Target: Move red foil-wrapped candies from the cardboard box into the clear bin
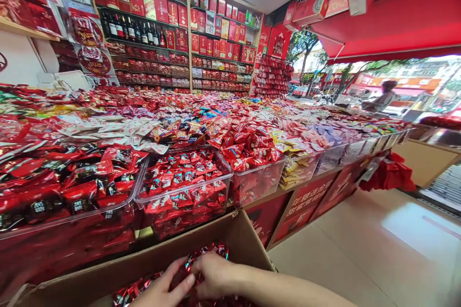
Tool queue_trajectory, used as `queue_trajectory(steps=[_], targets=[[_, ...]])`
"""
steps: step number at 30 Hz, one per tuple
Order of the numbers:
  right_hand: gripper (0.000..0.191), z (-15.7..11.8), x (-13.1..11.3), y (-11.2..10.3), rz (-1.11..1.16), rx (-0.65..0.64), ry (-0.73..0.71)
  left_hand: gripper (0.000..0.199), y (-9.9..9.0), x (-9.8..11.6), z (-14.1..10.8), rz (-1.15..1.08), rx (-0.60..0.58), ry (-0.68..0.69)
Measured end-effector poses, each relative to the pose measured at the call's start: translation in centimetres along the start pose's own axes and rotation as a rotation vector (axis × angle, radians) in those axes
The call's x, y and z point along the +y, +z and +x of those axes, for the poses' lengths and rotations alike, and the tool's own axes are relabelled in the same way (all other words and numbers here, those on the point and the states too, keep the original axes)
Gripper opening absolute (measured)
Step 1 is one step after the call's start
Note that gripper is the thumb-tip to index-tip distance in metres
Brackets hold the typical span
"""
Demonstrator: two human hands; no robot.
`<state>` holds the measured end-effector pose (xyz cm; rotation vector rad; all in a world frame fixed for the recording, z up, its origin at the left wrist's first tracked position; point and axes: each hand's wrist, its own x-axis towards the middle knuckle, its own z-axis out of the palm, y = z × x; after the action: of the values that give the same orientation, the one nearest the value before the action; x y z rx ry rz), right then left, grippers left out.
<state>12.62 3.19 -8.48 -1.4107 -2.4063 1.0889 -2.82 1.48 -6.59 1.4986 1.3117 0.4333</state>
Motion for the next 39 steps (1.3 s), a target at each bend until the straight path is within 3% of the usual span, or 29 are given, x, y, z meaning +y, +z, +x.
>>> queue_trajectory(steps=[3,5,10,13,18,24,29,35,39], targets=[[0.021,-0.6,-0.8,-1.3,0.294,0.119,0.071,0.059,0.9,1.8,-0.3,-0.557,0.007,-0.137],[0.019,-0.9,-1.2,-1.5,0.463,0.199,0.107,0.053,1.6,2.9,-0.6,-0.728,-0.014,-0.217],[0.031,-1.2,-2.0,-1.6,1.014,0.283,0.118,0.042,1.9,4.4,-1.1,-0.667,0.213,-0.294],[0.035,-1.4,-2.4,-1.6,1.196,0.346,0.113,0.028,2.1,4.2,-0.9,-0.718,0.245,-0.281],[0.028,-2.2,-2.6,-1.6,1.323,0.401,0.093,0.030,2.5,4.2,-0.7,-0.775,0.197,-0.233],[0.031,-2.9,-2.2,-2.0,1.416,0.478,-0.030,0.034,1.4,6.5,-1.2,-0.696,0.264,-0.172],[0.025,-3.4,-2.4,-3.0,1.509,0.430,-0.070,0.032,0.6,7.7,-1.7,-0.658,0.243,-0.138],[0.025,-3.7,-2.5,-3.4,1.650,0.372,-0.038,0.020,0.2,7.4,-2.0,-0.723,0.178,-0.155],[0.023,-3.8,-3.0,-3.2,1.643,0.404,-0.031,0.016,0.3,7.5,-2.3,-0.794,0.177,-0.125]])
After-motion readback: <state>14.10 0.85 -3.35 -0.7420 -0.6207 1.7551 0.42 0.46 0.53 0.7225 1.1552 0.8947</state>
